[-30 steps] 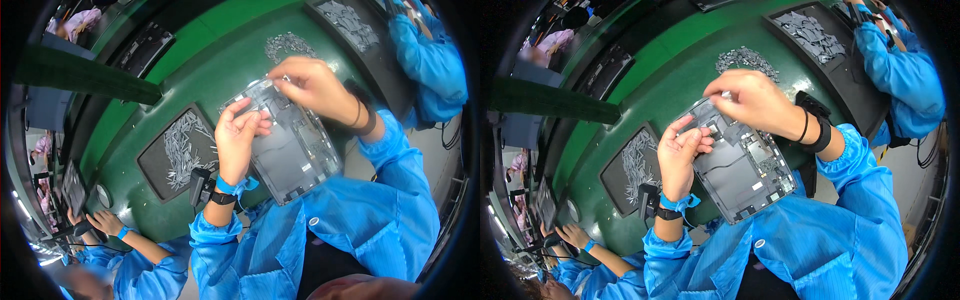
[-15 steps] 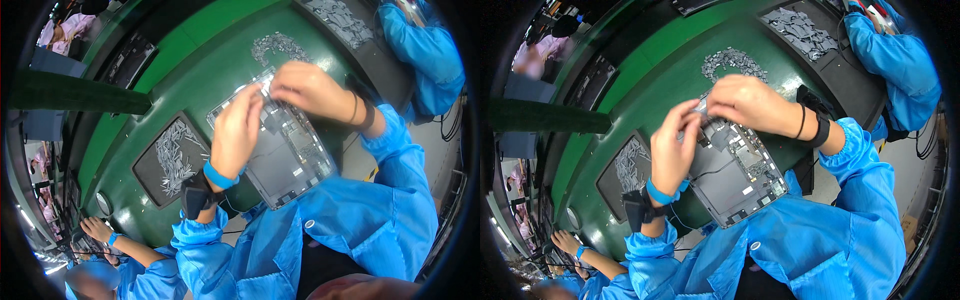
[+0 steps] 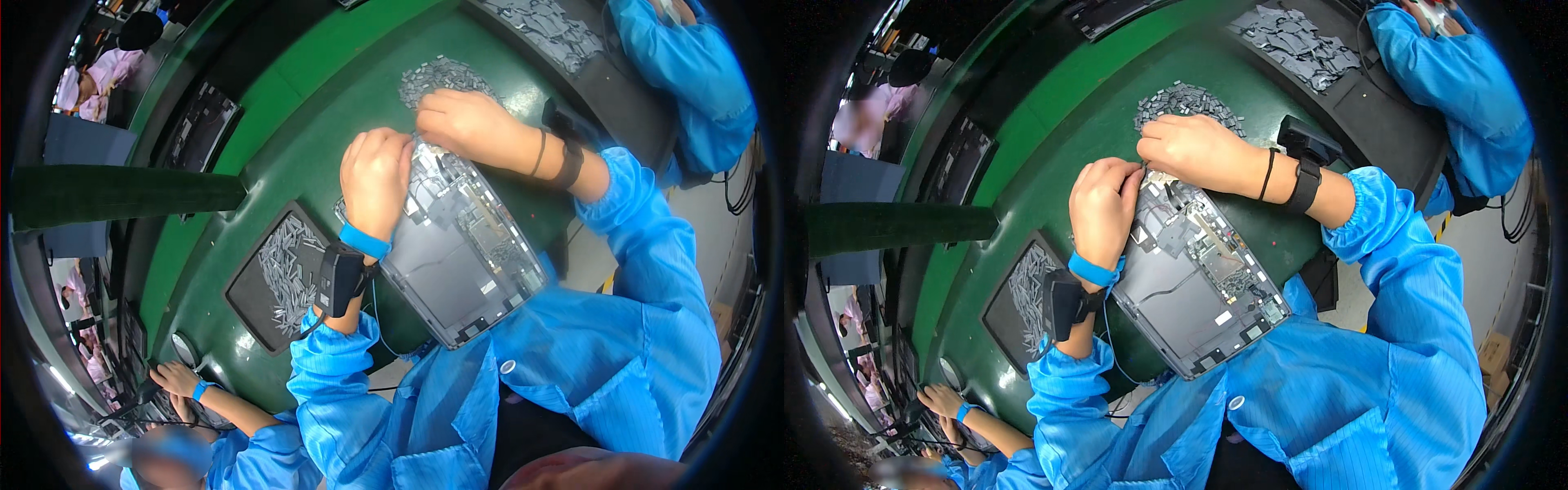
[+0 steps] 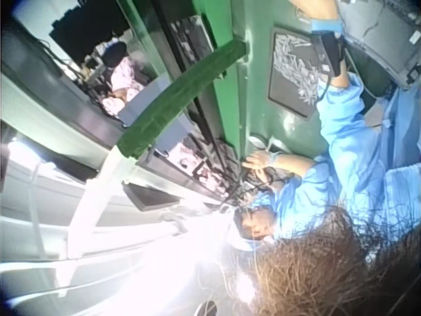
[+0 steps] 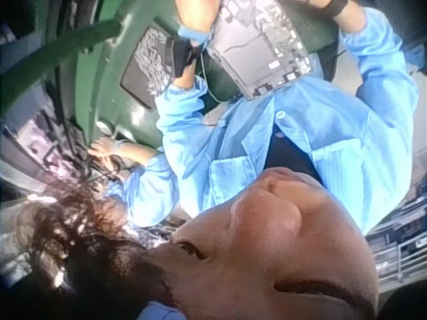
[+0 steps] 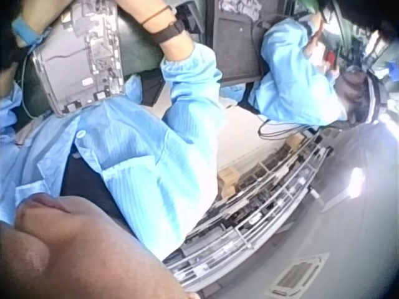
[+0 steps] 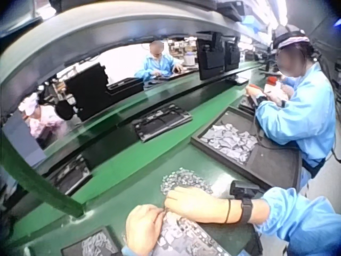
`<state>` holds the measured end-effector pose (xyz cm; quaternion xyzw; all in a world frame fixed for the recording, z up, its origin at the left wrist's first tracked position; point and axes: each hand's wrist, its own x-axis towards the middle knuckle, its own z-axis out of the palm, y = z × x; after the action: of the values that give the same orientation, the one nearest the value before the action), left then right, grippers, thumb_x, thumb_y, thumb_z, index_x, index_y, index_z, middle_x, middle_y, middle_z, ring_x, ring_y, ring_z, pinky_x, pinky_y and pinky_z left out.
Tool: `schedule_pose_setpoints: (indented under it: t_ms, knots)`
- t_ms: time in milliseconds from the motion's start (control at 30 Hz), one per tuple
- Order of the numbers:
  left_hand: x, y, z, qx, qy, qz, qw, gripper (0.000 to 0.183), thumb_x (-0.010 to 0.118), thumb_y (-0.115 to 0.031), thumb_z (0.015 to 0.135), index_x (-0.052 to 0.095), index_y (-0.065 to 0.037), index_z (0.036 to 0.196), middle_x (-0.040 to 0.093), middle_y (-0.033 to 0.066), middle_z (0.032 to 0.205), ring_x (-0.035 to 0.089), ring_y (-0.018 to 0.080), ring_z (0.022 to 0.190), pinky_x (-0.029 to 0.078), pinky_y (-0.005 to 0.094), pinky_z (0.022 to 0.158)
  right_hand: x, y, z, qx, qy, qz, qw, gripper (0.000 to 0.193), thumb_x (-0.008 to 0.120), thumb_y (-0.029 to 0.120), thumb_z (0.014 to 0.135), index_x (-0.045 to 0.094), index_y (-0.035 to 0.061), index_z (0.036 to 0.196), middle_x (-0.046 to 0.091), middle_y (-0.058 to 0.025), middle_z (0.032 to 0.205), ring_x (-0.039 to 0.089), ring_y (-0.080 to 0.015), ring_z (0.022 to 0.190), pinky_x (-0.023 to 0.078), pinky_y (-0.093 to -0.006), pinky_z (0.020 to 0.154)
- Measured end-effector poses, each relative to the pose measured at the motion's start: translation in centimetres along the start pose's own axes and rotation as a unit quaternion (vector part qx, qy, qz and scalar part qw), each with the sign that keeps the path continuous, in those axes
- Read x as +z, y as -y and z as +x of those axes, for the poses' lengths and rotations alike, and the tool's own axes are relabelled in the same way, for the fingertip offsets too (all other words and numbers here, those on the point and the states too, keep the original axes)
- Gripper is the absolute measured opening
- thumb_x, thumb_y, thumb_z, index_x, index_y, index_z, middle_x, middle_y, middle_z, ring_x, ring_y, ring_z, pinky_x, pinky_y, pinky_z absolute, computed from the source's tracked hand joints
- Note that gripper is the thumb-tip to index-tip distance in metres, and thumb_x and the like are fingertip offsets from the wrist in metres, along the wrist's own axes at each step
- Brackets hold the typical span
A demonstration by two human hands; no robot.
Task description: The recorder is assembling internal components of a laptop or tablet on a manufacturing line.
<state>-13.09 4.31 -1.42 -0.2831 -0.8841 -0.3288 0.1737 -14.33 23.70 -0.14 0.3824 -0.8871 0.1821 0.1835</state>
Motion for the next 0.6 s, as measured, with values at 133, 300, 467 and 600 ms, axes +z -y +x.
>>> schedule_pose_setpoints:
  t_ms: [133,300,467,600]
  knots:
    - [0.1,-0.2,0.2,0.035,-0.005,0.039,0.999,0.006,0.072,-0.008,0.076,0.069,-0.003,0.08,0.065,0.0074,0.083,0.061,0.0272,0.078,0.049,0.0372,0.071,-0.2,-1.1,0.3,0.025,0.029,0.106,0.994,0.011,0.067,0.013,0.078,0.063,0.003,0.08,0.061,-0.0104,0.078,0.063,-0.0295,0.077,0.052,-0.0397,0.068]
    - [0.1,-0.3,0.5,0.042,0.003,0.043,0.998,0.006,0.072,-0.008,0.077,0.069,-0.004,0.08,0.066,0.0072,0.083,0.061,0.0269,0.078,0.049,0.0373,0.071,-1.2,-2.8,2.2,0.057,0.161,0.218,0.961,0.01,0.065,0.01,0.077,0.069,0.001,0.079,0.067,-0.0154,0.077,0.065,-0.0339,0.073,0.052,-0.0399,0.068]
    - [-0.2,-0.5,0.2,0.05,-0.007,0.066,0.997,0.006,0.071,-0.007,0.078,0.068,-0.003,0.081,0.066,0.008,0.083,0.061,0.0274,0.077,0.05,0.0377,0.07,-1.3,-2.1,2.1,-0.032,0.122,0.131,0.983,0.009,0.064,0.01,0.076,0.066,0.001,0.074,0.065,-0.0149,0.073,0.065,-0.0341,0.071,0.053,-0.0415,0.066]
    - [0.3,-0.8,0.5,0.07,0.02,0.113,0.991,0.007,0.07,-0.006,0.078,0.067,-0.002,0.081,0.066,0.0094,0.084,0.062,0.0281,0.077,0.05,0.0377,0.071,-1.1,-2.1,1.5,-0.047,0.125,0.062,0.989,0.013,0.065,0.012,0.078,0.058,0.0024,0.073,0.059,-0.0128,0.073,0.062,-0.0324,0.071,0.05,-0.0426,0.064]
